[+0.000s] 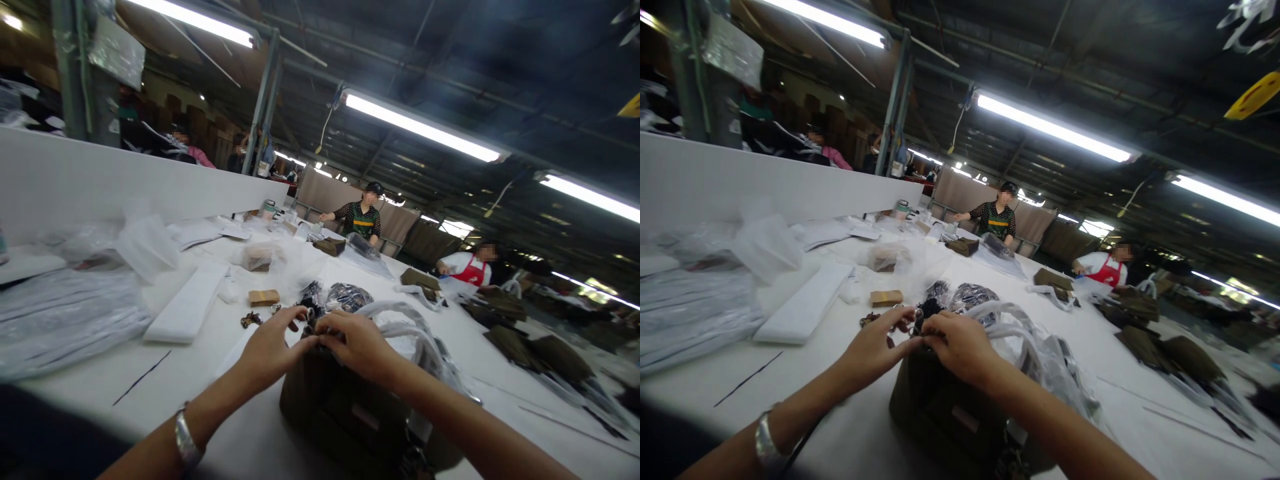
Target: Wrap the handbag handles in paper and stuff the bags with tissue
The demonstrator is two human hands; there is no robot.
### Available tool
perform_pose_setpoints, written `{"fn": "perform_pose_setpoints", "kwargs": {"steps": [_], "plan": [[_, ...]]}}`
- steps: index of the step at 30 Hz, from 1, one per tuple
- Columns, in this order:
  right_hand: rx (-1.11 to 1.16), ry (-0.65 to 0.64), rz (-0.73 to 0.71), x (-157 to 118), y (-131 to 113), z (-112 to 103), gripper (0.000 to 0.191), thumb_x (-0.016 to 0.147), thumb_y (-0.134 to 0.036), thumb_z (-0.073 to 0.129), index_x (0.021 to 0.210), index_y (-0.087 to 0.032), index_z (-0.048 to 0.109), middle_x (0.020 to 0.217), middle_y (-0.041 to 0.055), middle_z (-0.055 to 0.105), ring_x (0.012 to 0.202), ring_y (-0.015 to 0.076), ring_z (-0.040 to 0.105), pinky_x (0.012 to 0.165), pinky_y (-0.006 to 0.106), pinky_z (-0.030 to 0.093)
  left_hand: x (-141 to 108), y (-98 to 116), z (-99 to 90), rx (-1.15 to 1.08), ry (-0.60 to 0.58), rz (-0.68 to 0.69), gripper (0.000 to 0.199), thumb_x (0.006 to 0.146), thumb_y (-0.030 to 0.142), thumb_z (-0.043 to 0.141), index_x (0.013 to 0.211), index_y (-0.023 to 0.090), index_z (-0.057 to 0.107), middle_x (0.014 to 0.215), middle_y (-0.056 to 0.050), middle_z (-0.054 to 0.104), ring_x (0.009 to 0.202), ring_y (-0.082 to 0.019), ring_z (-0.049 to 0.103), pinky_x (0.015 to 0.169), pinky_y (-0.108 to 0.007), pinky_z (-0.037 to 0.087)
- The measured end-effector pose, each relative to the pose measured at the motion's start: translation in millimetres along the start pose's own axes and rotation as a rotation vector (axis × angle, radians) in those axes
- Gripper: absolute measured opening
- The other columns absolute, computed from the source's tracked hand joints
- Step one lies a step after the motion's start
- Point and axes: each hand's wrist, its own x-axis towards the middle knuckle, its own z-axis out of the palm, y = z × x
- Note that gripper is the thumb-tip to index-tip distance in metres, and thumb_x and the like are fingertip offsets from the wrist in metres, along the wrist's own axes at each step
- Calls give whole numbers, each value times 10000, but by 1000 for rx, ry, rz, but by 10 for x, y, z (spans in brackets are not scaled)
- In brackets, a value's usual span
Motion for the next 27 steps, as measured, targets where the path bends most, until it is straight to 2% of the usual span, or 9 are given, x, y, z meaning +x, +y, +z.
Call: {"fn": "perform_pose_setpoints", "kwargs": {"steps": [4, 7, 10, 12, 14, 16, 22, 25, 27], "plan": [[-76, -51, 57, 77, -23, -3, 106, 926, -196, 627, 974, -234, 714, 967, 21, 723, 897, 192, 654, 785, 282, 417, 24, -88, 58, -17, -64, 45, 386, 873, 438, 648, 1168, 191, 676, 1087, -88, 692, 891, -216, 660, 679, -301, 547], [-142, -108, 98, 115, -82, 12, 53, 900, -212, 655, 922, -236, 696, 924, 7, 717, 860, 192, 649, 723, 277, 385, 53, -154, -2, -71, -165, 57, 393, 832, 336, 667, 1202, 203, 662, 1084, -74, 698, 872, -206, 668, 668, -284, 552], [-254, -146, 126, 130, -157, 58, 91, 879, -218, 672, 967, -236, 656, 915, -1, 705, 820, 195, 643, 659, 277, 333, 66, -202, -52, -159, -263, 58, 318, 802, 239, 645, 1115, 198, 687, 1040, -46, 716, 867, -193, 676, 732, -282, 565], [-347, -174, 123, 124, -189, 92, 103, 898, -225, 651, 1000, -238, 644, 948, 7, 697, 801, 193, 641, 631, 282, 307, 64, -245, -46, -227, -275, 28, 284, 821, 236, 610, 1091, 183, 679, 1003, -41, 717, 866, -191, 676, 746, -286, 574], [-444, -201, 108, 114, -202, 116, 75, 949, -243, 592, 986, -236, 656, 966, 18, 690, 782, 189, 642, 611, 289, 295, 58, -299, -11, -283, -258, -18, 311, 856, 267, 583, 1143, 168, 651, 977, -44, 711, 842, -189, 673, 704, -284, 579], [-518, -236, 106, 119, -208, 125, 133, 984, -245, 543, 970, -228, 674, 962, 28, 698, 772, 190, 651, 596, 293, 301, 53, -348, 30, -326, -250, -51, 348, 870, 299, 590, 1184, 158, 636, 959, -47, 707, 833, -192, 671, 678, -280, 578], [-595, -366, 117, 235, -208, 101, 155, 924, -158, 596, 877, -192, 740, 867, 62, 738, 771, 211, 682, 584, 270, 367, 79, -387, 47, -386, -287, -52, 388, 849, 329, 654, 1197, 159, 661, 1021, -55, 717, 880, -202, 669, 742, -290, 573], [-499, -326, 68, 185, -129, 101, 149, 931, -161, 611, 922, -204, 753, 912, 51, 739, 818, 196, 692, 659, 253, 442, 86, -384, 25, -394, -271, -90, 369, 844, 344, 669, 1172, 174, 668, 936, -31, 704, 856, -200, 662, 696, -274, 571], [-330, -186, 6, 94, -53, 119, 134, 949, -181, 616, 953, -211, 747, 957, 40, 732, 847, 175, 690, 736, 244, 483, 84, -385, 24, -426, -265, -129, 376, 839, 361, 684, 1167, 179, 662, 907, -23, 692, 853, -200, 656, 674, -268, 571]]}}
